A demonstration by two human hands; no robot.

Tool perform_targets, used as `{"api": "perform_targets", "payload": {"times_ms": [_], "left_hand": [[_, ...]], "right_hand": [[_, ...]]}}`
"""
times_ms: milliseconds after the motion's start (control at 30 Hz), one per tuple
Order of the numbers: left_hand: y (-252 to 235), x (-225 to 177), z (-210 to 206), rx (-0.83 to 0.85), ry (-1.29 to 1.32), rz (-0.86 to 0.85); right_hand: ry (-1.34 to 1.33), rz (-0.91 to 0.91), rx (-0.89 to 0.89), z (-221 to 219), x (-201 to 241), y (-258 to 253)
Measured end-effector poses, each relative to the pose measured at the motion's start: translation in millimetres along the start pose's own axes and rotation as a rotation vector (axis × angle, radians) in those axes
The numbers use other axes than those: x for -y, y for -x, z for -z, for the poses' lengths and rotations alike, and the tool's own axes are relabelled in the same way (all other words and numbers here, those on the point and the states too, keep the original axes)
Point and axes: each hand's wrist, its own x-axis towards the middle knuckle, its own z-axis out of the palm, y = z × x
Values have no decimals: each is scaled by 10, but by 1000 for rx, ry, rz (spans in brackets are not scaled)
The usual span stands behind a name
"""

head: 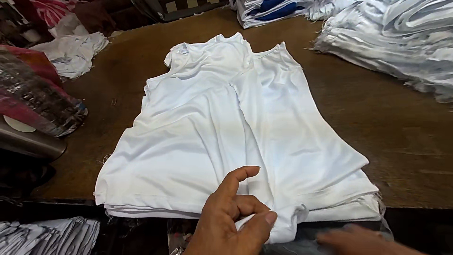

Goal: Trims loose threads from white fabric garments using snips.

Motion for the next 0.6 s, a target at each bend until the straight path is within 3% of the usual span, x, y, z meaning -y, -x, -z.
{"api": "perform_targets", "payload": {"times_ms": [167,600], "left_hand": [[2,-43,23,68,42,13],[-39,-33,-57,72,27,76]], "right_hand": [[258,43,-91,50,-102,-80],[438,195,-187,-119,-130,-119]]}}
